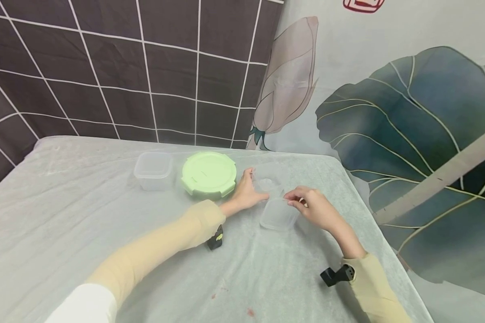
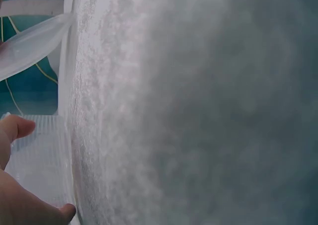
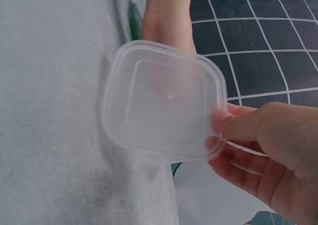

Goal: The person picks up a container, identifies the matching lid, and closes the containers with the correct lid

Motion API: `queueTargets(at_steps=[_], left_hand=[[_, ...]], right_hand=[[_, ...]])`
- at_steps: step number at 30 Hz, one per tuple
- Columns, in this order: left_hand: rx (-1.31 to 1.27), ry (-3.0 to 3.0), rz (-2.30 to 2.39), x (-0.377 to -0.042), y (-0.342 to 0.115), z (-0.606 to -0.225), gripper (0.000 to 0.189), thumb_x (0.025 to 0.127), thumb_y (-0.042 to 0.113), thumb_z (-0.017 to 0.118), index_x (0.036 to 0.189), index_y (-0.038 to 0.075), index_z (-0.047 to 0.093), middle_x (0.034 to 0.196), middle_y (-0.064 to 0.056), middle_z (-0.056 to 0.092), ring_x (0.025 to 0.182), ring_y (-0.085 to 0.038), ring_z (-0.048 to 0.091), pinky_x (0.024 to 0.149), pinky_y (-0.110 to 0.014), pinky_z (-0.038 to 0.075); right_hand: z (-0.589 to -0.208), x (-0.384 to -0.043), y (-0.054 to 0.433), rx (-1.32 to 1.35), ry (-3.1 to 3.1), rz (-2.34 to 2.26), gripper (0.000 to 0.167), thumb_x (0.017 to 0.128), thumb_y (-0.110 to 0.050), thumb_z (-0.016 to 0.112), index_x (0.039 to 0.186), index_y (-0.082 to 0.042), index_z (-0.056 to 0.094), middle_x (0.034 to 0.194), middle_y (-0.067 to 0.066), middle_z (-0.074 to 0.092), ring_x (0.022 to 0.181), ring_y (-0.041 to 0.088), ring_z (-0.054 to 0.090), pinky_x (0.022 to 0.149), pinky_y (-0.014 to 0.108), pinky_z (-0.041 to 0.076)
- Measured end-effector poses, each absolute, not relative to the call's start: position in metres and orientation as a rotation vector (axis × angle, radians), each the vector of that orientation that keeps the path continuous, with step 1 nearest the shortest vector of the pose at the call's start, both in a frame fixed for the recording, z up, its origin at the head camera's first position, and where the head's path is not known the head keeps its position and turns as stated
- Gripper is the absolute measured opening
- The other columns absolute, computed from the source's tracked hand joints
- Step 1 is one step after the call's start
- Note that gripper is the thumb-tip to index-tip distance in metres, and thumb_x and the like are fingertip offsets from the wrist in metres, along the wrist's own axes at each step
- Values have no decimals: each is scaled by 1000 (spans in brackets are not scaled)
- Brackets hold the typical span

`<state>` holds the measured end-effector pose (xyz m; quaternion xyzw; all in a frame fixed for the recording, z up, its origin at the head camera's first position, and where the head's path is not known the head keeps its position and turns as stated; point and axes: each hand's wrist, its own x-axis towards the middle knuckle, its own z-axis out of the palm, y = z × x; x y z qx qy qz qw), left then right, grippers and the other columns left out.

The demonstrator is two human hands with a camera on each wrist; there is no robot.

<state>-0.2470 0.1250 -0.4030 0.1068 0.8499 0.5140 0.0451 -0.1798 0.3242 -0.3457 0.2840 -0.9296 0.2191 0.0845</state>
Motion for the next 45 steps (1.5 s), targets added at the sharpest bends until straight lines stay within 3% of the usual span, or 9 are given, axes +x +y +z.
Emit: queueTargets(at_steps=[11, 19, 27, 38, 45], left_hand=[[340, 2626, 1547, -251, 124, -406, 92, 72, 18, 82, 144, 4, 26, 138, -17, 47, 125, -29, 50, 105, -36, 44], [362, 2617, 1551, -252, 123, -406, 90, 73, 15, 82, 143, 4, 27, 140, -17, 45, 128, -29, 48, 106, -36, 43], [363, 2581, 1544, -252, 121, -405, 92, 73, 18, 83, 145, 7, 26, 141, -16, 44, 130, -27, 46, 107, -36, 42], [361, 2561, 1592, -250, 122, -406, 91, 73, 15, 82, 143, 6, 25, 144, -16, 42, 133, -27, 44, 109, -34, 39], [347, 2563, 1578, -249, 122, -406, 92, 73, 16, 82, 143, 5, 24, 146, -16, 40, 133, -28, 43, 110, -34, 38]], right_hand=[[-338, -181, 313, 781, -2510, 489, 18, 78, 7, 72, 90, -6, 70, 86, 1, 66, 75, 12, 60, 66, 21, 50], [-332, -183, 311, 761, -2419, 422, 18, 78, 8, 71, 91, -4, 68, 88, 6, 65, 75, 13, 52, 64, 16, 37], [-320, -187, 312, 756, -2318, 339, 21, 76, 13, 71, 93, 1, 68, 88, 12, 66, 81, 25, 59, 70, 28, 43], [-314, -202, 306, 766, -2189, 322, 22, 76, 12, 71, 93, -1, 70, 88, 13, 68, 85, 32, 61, 78, 42, 48], [-322, -216, 300, 798, -2105, 247, 17, 80, 11, 66, 92, 0, 68, 86, 13, 68, 77, 33, 60, 69, 43, 50]])
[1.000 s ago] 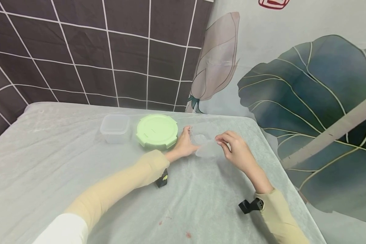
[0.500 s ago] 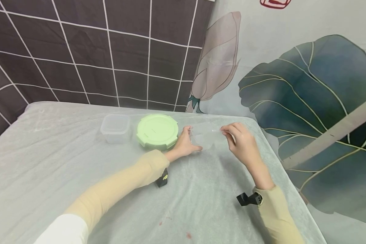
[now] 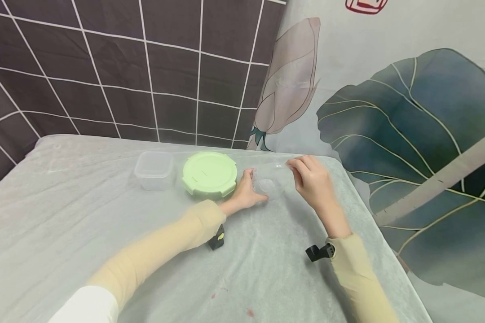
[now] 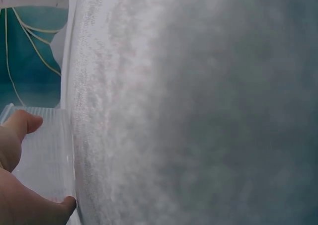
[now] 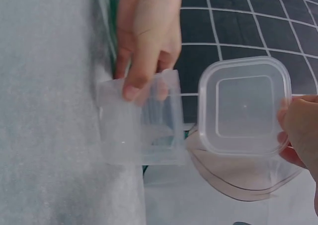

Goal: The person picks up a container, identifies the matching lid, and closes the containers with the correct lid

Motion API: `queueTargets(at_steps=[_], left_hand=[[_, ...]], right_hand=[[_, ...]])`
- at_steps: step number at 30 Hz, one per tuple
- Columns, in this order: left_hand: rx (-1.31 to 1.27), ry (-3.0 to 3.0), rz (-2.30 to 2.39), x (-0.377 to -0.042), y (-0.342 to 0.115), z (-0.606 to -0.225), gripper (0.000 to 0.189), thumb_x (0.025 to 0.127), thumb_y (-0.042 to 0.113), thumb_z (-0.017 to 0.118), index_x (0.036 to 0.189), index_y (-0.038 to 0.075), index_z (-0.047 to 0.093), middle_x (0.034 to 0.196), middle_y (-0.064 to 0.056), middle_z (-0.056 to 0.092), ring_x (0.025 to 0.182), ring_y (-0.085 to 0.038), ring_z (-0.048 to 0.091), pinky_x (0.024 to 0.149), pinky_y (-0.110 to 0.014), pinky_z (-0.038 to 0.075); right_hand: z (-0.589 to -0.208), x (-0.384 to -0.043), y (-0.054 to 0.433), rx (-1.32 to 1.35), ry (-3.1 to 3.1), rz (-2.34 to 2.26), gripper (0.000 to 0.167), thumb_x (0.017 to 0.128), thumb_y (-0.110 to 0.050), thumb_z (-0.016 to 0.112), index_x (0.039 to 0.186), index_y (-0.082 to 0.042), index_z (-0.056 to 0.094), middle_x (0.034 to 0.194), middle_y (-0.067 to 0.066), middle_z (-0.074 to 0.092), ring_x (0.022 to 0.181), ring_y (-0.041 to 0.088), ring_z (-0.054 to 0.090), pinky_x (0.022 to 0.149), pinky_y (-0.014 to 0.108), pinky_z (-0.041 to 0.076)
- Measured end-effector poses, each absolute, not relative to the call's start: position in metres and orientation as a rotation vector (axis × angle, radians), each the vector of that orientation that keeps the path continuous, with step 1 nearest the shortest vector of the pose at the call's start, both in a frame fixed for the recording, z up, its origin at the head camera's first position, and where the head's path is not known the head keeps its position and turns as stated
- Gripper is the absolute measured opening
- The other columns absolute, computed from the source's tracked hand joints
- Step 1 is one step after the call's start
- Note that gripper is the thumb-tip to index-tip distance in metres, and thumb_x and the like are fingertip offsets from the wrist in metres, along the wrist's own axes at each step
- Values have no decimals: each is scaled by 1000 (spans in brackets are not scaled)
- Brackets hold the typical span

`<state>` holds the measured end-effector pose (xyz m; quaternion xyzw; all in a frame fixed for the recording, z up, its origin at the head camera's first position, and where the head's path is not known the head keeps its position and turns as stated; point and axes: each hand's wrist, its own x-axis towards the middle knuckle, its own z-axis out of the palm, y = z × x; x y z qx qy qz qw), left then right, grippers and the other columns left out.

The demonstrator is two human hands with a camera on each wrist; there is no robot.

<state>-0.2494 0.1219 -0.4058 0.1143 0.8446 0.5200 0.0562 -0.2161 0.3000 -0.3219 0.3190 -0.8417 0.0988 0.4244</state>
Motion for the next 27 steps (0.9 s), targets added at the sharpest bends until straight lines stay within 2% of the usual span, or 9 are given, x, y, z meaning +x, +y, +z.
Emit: queueTargets(at_steps=[5, 15, 21, 27], left_hand=[[329, 2562, 1557, -250, 122, -404, 93, 73, 16, 82, 144, 6, 23, 144, -17, 40, 132, -29, 44, 110, -35, 39], [326, 2573, 1537, -251, 123, -403, 94, 72, 15, 83, 144, 4, 24, 144, -17, 41, 132, -28, 44, 110, -33, 38], [317, 2577, 1527, -252, 124, -404, 93, 72, 16, 83, 143, 4, 24, 145, -17, 40, 133, -28, 44, 110, -33, 38], [305, 2574, 1498, -251, 123, -402, 92, 74, 18, 83, 142, 4, 23, 143, -18, 41, 130, -29, 45, 108, -34, 40]], right_hand=[[-330, -226, 296, 806, -2065, 213, 17, 81, 12, 63, 92, 0, 68, 85, 13, 66, 73, 32, 58, 63, 41, 49], [-345, -240, 293, 864, -2039, 128, 15, 86, 7, 56, 92, 0, 67, 85, 13, 66, 74, 32, 58, 60, 41, 52], [-353, -242, 293, 906, -2050, 112, 16, 83, 10, 58, 92, 1, 68, 85, 13, 65, 76, 31, 59, 61, 40, 53], [-359, -242, 296, 961, -2060, 94, 18, 78, 12, 66, 91, 1, 69, 85, 13, 66, 75, 29, 60, 57, 38, 54]])
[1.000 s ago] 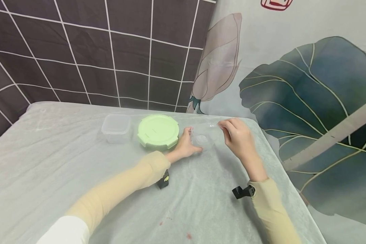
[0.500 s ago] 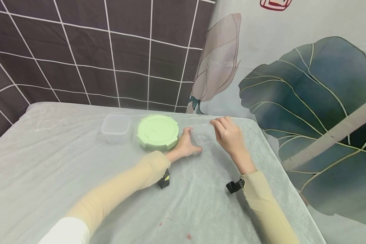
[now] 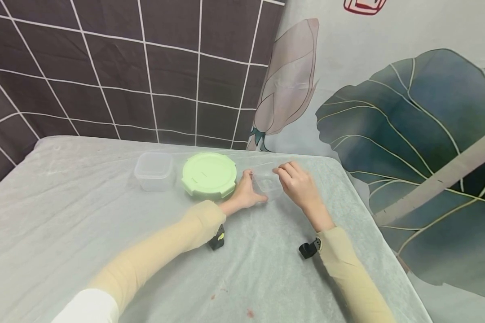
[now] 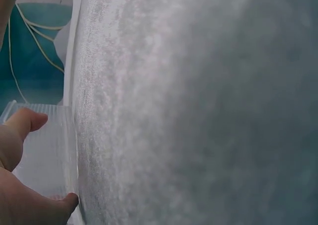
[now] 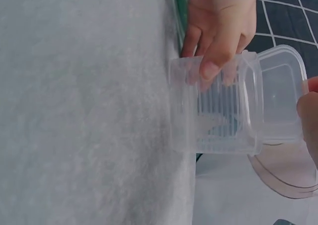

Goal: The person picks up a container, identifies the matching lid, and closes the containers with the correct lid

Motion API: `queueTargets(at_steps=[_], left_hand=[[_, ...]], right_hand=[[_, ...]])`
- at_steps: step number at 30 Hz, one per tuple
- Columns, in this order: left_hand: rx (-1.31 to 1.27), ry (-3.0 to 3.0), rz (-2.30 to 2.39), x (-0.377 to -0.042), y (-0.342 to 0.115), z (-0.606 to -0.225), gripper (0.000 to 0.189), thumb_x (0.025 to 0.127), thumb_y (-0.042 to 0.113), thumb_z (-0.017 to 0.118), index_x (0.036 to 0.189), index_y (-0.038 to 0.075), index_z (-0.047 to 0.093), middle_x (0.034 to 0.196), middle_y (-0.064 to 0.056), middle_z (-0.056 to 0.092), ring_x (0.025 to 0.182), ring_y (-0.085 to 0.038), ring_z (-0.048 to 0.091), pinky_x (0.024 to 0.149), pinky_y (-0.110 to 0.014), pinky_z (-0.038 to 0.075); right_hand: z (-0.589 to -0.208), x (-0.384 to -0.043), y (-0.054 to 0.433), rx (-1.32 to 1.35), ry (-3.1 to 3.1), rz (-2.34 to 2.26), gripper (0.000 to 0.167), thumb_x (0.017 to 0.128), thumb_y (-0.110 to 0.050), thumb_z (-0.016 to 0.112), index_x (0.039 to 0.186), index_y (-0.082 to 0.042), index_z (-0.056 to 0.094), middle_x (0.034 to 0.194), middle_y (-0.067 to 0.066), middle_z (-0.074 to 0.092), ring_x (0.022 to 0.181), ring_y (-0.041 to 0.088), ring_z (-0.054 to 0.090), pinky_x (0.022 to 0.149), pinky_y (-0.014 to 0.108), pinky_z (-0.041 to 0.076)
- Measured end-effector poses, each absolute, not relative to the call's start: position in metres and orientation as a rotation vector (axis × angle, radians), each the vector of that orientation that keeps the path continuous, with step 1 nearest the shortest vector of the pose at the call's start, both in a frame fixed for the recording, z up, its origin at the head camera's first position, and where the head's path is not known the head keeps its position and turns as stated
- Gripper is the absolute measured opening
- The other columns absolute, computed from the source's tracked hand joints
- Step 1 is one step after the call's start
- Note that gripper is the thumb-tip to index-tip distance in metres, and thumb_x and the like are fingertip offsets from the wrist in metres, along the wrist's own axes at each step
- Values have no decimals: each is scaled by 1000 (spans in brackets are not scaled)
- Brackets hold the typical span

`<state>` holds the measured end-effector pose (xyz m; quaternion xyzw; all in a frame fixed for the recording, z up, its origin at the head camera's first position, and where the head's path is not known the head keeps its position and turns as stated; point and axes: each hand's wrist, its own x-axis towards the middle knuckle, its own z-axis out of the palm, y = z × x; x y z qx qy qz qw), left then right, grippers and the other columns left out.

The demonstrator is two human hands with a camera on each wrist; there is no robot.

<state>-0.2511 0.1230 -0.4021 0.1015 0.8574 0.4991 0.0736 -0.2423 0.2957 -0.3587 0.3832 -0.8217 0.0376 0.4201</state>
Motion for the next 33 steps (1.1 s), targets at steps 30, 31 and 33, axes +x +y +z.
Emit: queueTargets(at_steps=[30, 31, 33], left_hand=[[354, 2613, 1490, -251, 122, -404, 91, 72, 16, 82, 141, 2, 25, 143, -21, 42, 131, -30, 45, 110, -35, 39], [356, 2613, 1489, -251, 122, -404, 91, 72, 16, 82, 141, 2, 25, 143, -21, 42, 132, -30, 45, 110, -35, 39], [358, 2613, 1488, -251, 122, -404, 91, 72, 16, 82, 141, 2, 24, 144, -21, 41, 132, -30, 44, 111, -35, 38]], right_hand=[[-373, -231, 318, 1123, -2156, 71, 23, 83, 1, 67, 106, -3, 69, 102, 11, 72, 90, 25, 65, 74, 38, 56], [-374, -231, 319, 1131, -2152, 78, 25, 81, 3, 68, 105, -2, 69, 101, 11, 72, 89, 25, 65, 73, 38, 56], [-374, -232, 321, 1144, -2152, 83, 27, 79, 4, 69, 105, -2, 69, 100, 10, 72, 87, 25, 65, 71, 38, 56]])
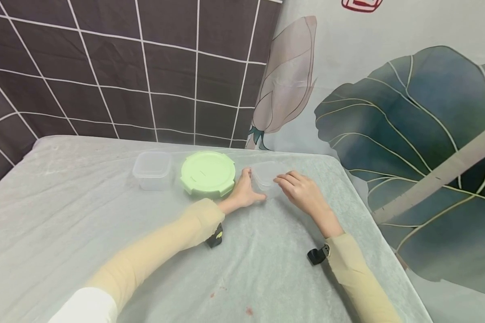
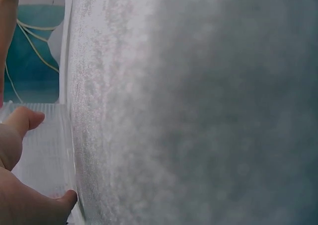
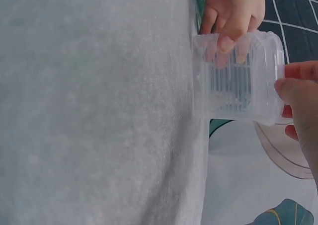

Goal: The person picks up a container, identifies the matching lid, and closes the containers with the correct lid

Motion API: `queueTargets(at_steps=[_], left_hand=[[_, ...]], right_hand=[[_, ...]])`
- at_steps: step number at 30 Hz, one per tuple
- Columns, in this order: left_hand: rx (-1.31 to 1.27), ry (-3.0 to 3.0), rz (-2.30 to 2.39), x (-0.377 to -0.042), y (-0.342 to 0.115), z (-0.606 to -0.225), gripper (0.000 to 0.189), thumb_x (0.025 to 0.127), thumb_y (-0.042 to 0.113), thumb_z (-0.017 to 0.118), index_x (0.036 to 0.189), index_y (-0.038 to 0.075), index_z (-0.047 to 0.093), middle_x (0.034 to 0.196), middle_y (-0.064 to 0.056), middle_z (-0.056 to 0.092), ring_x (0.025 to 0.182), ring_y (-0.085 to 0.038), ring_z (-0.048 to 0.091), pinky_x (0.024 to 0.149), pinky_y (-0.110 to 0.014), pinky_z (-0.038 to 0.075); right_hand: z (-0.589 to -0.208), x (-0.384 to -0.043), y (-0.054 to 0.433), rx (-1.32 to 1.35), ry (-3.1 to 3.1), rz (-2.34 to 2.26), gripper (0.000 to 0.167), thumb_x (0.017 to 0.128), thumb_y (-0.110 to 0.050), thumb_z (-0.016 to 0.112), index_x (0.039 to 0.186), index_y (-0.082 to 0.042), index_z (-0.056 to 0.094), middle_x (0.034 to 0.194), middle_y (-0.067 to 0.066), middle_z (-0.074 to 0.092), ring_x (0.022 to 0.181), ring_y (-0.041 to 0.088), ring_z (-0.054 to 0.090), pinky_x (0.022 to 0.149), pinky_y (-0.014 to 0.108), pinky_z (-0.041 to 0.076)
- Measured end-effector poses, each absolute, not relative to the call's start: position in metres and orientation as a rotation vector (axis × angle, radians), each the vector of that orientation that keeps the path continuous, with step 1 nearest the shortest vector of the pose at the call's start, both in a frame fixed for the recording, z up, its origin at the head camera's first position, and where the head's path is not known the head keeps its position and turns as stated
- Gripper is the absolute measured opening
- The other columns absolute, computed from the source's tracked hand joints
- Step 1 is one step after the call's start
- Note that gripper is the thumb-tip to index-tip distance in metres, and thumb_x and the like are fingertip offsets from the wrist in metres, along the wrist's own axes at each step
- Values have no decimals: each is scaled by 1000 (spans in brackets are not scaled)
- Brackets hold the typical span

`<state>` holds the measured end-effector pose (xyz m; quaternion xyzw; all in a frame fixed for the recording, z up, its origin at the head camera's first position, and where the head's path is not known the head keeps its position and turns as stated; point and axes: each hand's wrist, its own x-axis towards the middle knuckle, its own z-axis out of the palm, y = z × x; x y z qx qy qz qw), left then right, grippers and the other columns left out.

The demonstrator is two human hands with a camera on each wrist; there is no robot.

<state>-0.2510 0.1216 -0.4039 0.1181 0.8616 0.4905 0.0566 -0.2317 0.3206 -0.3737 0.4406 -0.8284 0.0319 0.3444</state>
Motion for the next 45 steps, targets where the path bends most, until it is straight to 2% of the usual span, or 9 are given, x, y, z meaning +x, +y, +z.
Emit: queueTargets(at_steps=[3, 5, 7, 9, 14, 18, 22, 32, 45], left_hand=[[355, 2610, 1493, -251, 121, -403, 91, 73, 16, 82, 141, 2, 24, 144, -21, 40, 132, -30, 44, 111, -35, 38], [355, 2611, 1493, -251, 121, -403, 91, 73, 16, 82, 141, 2, 24, 144, -21, 41, 132, -30, 44, 110, -35, 39], [357, 2606, 1495, -251, 121, -404, 91, 73, 16, 82, 141, 2, 24, 144, -21, 41, 132, -30, 44, 110, -35, 39], [361, 2597, 1501, -252, 121, -404, 92, 73, 16, 83, 141, 2, 24, 144, -21, 40, 133, -30, 44, 111, -35, 38], [374, 2559, 1518, -254, 121, -406, 92, 72, 16, 82, 142, 1, 23, 145, -23, 39, 134, -32, 41, 113, -37, 36], [394, 2576, 1504, -256, 121, -407, 91, 73, 17, 82, 141, 0, 24, 143, -23, 40, 132, -32, 43, 110, -36, 39], [365, 2552, 1508, -255, 121, -406, 91, 75, 15, 80, 144, 0, 22, 146, -23, 37, 136, -32, 40, 113, -37, 36], [370, 2600, 1460, -251, 121, -405, 93, 75, 16, 81, 144, 1, 21, 145, -23, 39, 134, -31, 42, 112, -37, 37], [385, 2603, 1449, -252, 120, -404, 94, 76, 17, 81, 145, 1, 20, 146, -23, 38, 133, -32, 43, 111, -38, 38]], right_hand=[[-373, -233, 322, 1167, -2147, 94, 17, 89, -2, 62, 105, -2, 69, 98, 10, 72, 85, 25, 65, 70, 38, 55], [-373, -233, 321, 1173, -2147, 101, 19, 96, -9, 55, 104, -2, 69, 96, 10, 72, 84, 24, 64, 69, 37, 55], [-371, -234, 320, 1159, -2156, 124, 22, 97, -14, 52, 103, -2, 70, 96, 9, 71, 84, 24, 64, 69, 37, 55], [-368, -235, 317, 1126, -2182, 152, 20, 95, -14, 56, 104, -3, 70, 97, 9, 71, 86, 24, 63, 70, 39, 55], [-360, -238, 308, 952, -2365, 222, 32, 87, -15, 65, 118, -7, 67, 113, 10, 68, 105, 27, 61, 84, 46, 53], [-356, -246, 300, 826, -2584, 257, 40, 93, -25, 60, 131, -11, 59, 131, 11, 60, 122, 29, 53, 100, 50, 45], [-357, -256, 293, 790, -2731, 321, 43, 99, -29, 52, 137, -9, 53, 140, 13, 53, 131, 34, 45, 110, 52, 34], [-359, -267, 283, 792, -2848, 370, 44, 100, -31, 48, 139, -10, 51, 145, 13, 48, 136, 36, 40, 114, 53, 29], [-364, -265, 282, 853, -2801, 303, 42, 99, -28, 50, 137, -8, 54, 142, 15, 51, 132, 36, 43, 113, 52, 30]])
